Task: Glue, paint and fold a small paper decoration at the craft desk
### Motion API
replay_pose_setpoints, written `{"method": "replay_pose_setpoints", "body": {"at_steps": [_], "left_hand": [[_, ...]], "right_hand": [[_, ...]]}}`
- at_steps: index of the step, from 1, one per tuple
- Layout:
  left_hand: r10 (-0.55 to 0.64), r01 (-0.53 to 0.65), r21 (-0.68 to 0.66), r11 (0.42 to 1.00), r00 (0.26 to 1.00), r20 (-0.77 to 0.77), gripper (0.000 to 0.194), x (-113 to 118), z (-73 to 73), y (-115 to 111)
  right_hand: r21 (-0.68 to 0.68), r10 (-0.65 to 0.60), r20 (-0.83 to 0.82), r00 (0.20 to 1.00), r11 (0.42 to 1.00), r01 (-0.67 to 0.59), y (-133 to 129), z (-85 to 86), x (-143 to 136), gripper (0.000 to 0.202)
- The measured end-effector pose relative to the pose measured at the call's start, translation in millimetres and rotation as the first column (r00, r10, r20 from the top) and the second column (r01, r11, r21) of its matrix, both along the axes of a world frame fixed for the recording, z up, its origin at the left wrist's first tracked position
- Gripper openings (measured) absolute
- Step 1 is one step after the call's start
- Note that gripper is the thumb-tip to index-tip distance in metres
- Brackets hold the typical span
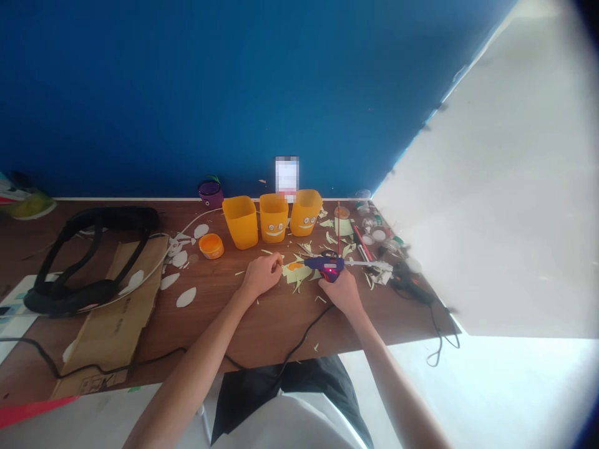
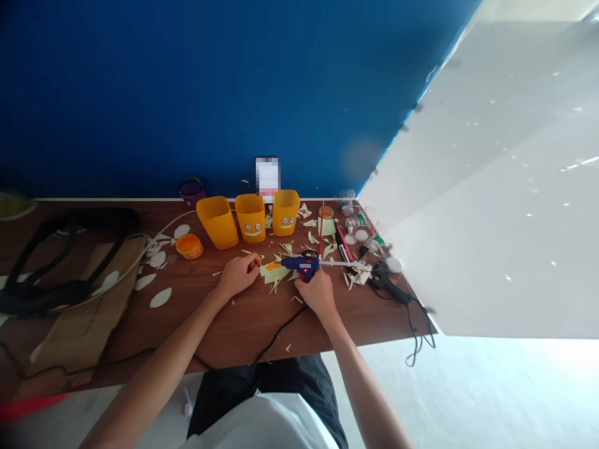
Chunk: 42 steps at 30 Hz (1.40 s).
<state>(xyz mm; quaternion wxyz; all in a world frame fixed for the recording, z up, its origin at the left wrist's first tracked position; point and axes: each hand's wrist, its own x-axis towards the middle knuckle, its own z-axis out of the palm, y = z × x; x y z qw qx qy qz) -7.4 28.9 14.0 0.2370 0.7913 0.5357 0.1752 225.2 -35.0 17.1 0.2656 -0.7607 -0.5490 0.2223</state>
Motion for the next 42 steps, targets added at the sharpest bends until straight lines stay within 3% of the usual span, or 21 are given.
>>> {"method": "replay_pose_setpoints", "body": {"at_steps": [9,23,42], "left_hand": [[0.011,-0.011,-0.011,1.0,1.0,0.001,0.012,0.3,-1.4,0.6],[0.01,-0.01,-0.001,1.0,1.0,0.01,0.012,-0.5,-3.9,1.5],[0.012,-0.012,-0.004,1.0,1.0,0.009,0.011,-0.4,-4.6,1.6]], "right_hand": [[-0.025,0.046,0.073,0.996,0.999,-0.044,4.3,-2.5,1.1,0.029],[-0.128,0.128,0.25,0.96,0.987,-0.098,5.4,-8.2,3.2,0.017],[-0.148,0.068,0.258,0.964,0.989,-0.03,4.1,-8.4,7.4,0.021]]}}
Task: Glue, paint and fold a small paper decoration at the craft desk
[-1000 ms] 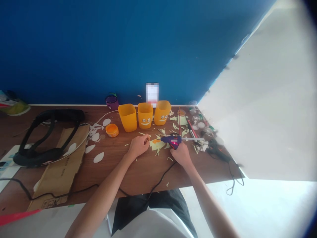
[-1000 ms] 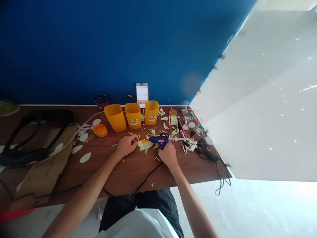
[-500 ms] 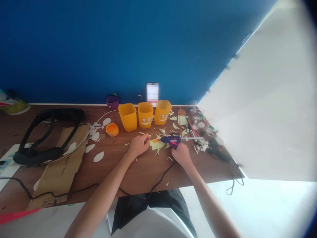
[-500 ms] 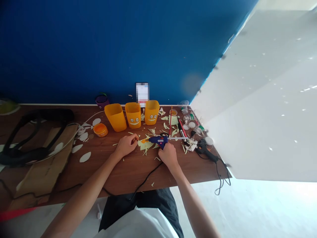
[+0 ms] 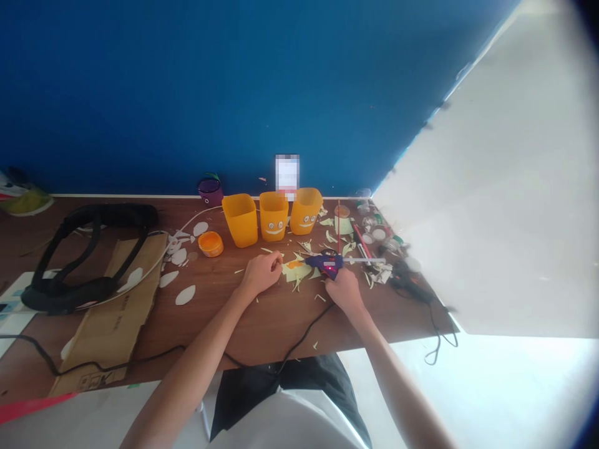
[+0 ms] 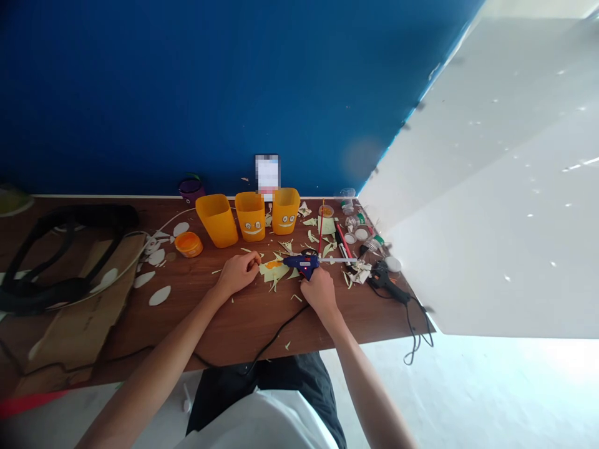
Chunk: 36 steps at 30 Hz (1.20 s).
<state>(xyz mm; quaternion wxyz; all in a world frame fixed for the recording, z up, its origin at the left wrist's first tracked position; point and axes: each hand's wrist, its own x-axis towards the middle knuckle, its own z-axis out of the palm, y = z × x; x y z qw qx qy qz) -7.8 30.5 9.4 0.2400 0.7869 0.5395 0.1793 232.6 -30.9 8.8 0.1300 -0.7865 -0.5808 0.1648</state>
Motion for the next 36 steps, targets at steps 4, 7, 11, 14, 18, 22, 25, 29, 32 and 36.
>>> {"method": "replay_pose_setpoints", "body": {"at_steps": [4,7,11,14,18,22,25,29,32,36], "left_hand": [[-0.004,0.004,0.009,1.0,1.0,0.003,0.01,0,-1.4,1],[-0.004,0.003,0.021,1.0,1.0,0.002,0.01,0,-3.0,1],[-0.001,0.001,0.018,1.0,1.0,-0.001,0.01,0,-4.6,1],[-0.002,0.002,0.016,1.0,1.0,0.008,0.01,0,-4.6,2],[-0.006,0.005,0.019,1.0,1.0,0.022,0.009,0,-3.5,1],[-0.001,0.001,0.02,1.0,1.0,0.024,0.009,0,-3.0,1],[-0.001,0.001,0.017,1.0,1.0,0.024,0.01,0,-3.0,1],[0.002,-0.002,0.005,1.0,1.0,0.016,0.01,0,-2.6,1],[0.003,-0.003,0.01,1.0,1.0,0.012,0.01,0,-2.2,1],[0.0,0.0,0.01,1.0,1.0,0.016,0.01,0,-2.2,1]], "right_hand": [[0.012,-0.002,0.009,1.0,1.0,0.002,-2,-1.0,3,0.021],[0.007,-0.015,0.018,1.0,1.0,0.015,-3,-0.1,4,0.019],[0.034,-0.029,-0.009,1.0,0.999,0.03,-4,3.0,3,0.018],[0.055,-0.025,-0.039,0.999,0.998,0.027,-5,5.8,0,0.022],[0.057,-0.008,-0.078,0.997,0.998,0.013,-5,8.4,-6,0.022],[0.059,0.008,-0.088,0.996,0.998,-0.003,-4,9.9,-12,0.019],[0.028,0.009,-0.067,0.998,1.0,-0.007,-4,11.0,-15,0.019],[-0.011,0.01,-0.029,1.0,1.0,-0.01,-3,10.3,-16,0.019],[-0.015,0.033,-0.039,0.999,0.999,-0.033,-3,8.3,-14,0.019],[-0.013,0.054,-0.052,0.997,0.998,-0.055,-4,7.3,-10,0.023]]}}
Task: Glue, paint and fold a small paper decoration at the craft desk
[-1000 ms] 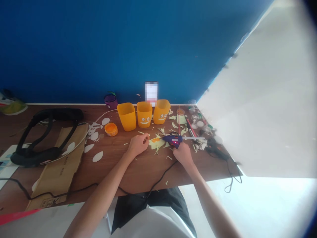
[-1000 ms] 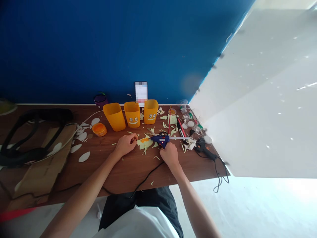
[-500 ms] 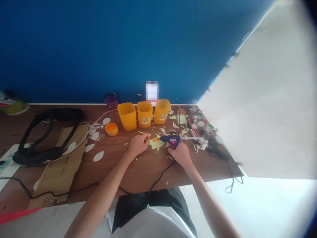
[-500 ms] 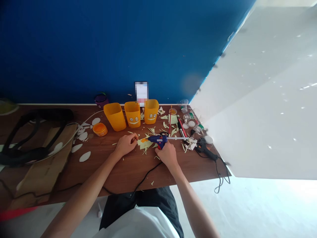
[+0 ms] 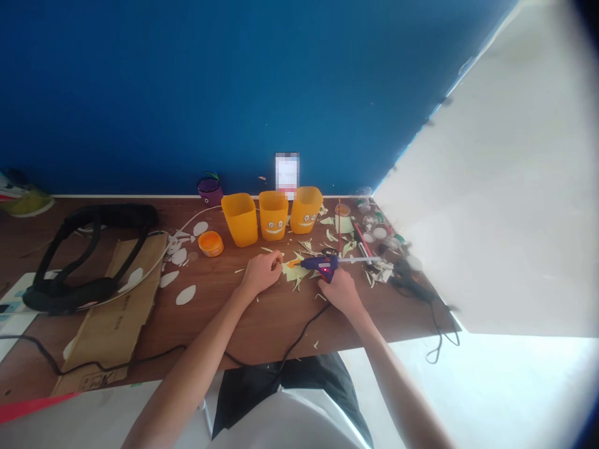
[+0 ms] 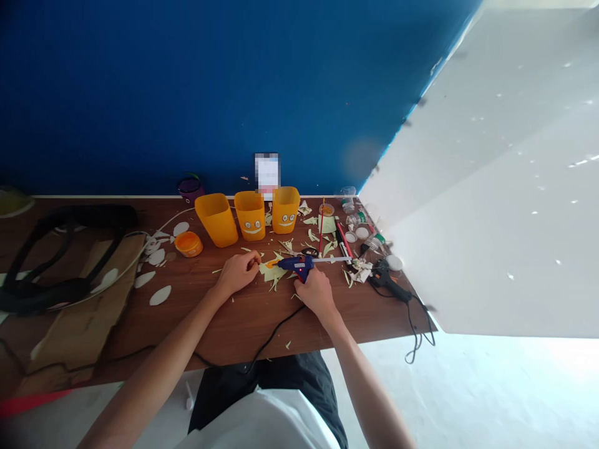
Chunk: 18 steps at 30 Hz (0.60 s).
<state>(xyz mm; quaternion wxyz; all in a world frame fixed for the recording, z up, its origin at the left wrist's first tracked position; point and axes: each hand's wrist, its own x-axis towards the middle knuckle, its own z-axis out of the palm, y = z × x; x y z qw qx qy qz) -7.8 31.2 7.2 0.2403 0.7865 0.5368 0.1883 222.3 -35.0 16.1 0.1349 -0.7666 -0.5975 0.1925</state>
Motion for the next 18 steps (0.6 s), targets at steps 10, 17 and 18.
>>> {"method": "replay_pose_setpoints", "body": {"at_steps": [10,17,18], "left_hand": [[0.007,-0.007,-0.003,1.0,1.0,-0.022,0.013,0.5,0.7,0.3],[0.006,-0.006,0.001,1.0,1.0,-0.021,0.012,1.5,0.8,-0.2],[0.006,-0.006,0.002,1.0,1.0,-0.022,0.012,1.5,0.8,-0.2]], "right_hand": [[0.068,0.062,-0.088,0.994,0.996,-0.056,-0.3,-4.5,5.5,0.025],[0.069,0.087,-0.15,0.985,0.995,-0.077,-2.2,-4.2,8.6,0.026],[0.07,0.085,-0.156,0.984,0.995,-0.075,-2.7,-3.7,8.8,0.026]]}}
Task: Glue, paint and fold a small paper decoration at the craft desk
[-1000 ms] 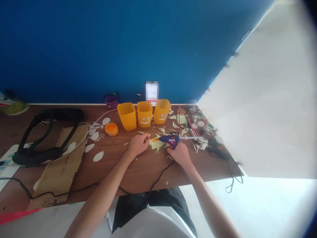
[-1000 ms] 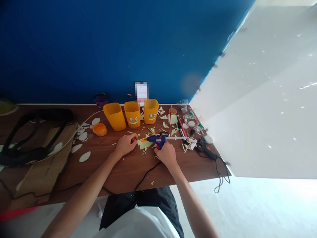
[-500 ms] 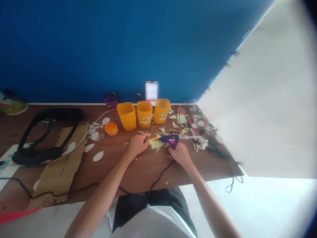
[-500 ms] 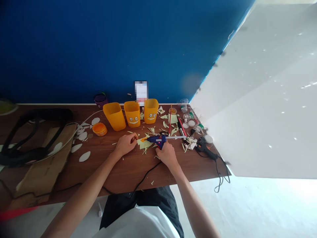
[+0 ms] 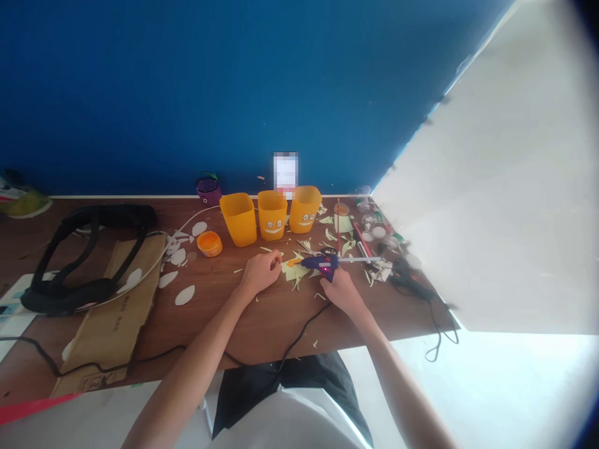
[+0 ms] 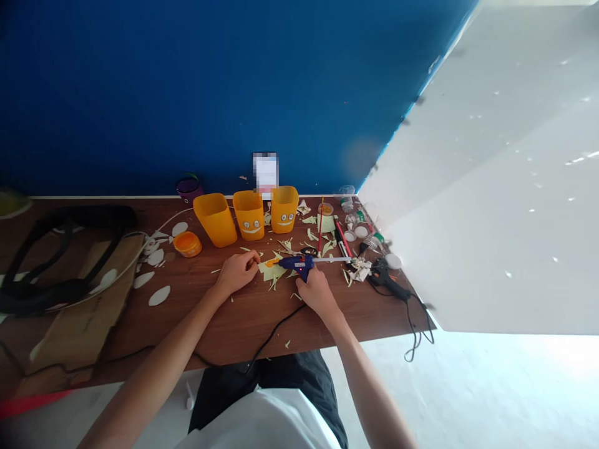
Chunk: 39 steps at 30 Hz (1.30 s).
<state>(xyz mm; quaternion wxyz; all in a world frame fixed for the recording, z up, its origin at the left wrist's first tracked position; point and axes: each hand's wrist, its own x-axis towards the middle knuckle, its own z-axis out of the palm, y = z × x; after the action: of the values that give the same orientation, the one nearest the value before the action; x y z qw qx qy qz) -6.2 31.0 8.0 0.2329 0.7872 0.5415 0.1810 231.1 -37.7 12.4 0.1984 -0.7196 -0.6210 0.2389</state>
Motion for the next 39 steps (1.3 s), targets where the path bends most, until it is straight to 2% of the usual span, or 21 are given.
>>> {"method": "replay_pose_setpoints", "body": {"at_steps": [13,16,20,25,28,32,39], "left_hand": [[-0.006,0.006,-0.001,1.0,1.0,-0.003,0.012,-1,1.5,0],[-0.007,0.007,-0.003,1.0,1.0,-0.009,0.012,0,1.3,0],[-0.005,0.005,0.009,1.0,1.0,-0.006,0.011,-1,0.4,0],[-0.001,0.001,-0.001,1.0,1.0,0.01,0.01,-2,1.9,-1],[0.004,-0.004,-0.007,1.0,1.0,0.009,0.011,-2,2.7,-1],[0.008,-0.008,0.001,1.0,1.0,0.012,0.012,-1,1.3,-1],[0.002,-0.002,0.0,1.0,1.0,0.022,0.01,-2,-0.9,0]], "right_hand": [[0.034,-0.05,-0.044,0.998,0.998,0.051,-4,2.2,5,0.03],[0.047,-0.099,-0.057,0.993,0.994,0.101,-5,2.7,6,0.023],[0.048,-0.081,-0.148,0.986,0.995,0.089,-6,2.9,5,0.013],[0.007,-0.077,-0.287,0.955,0.997,0.082,-5,2.4,5,0.02],[-0.029,-0.113,-0.419,0.901,0.993,0.111,-6,2.4,5,0.028],[-0.091,-0.124,-0.627,0.769,0.992,0.086,-10,7.3,4,0.036],[-0.108,-0.079,-0.786,0.613,0.994,-0.01,-12,26.6,3,0.037]]}}
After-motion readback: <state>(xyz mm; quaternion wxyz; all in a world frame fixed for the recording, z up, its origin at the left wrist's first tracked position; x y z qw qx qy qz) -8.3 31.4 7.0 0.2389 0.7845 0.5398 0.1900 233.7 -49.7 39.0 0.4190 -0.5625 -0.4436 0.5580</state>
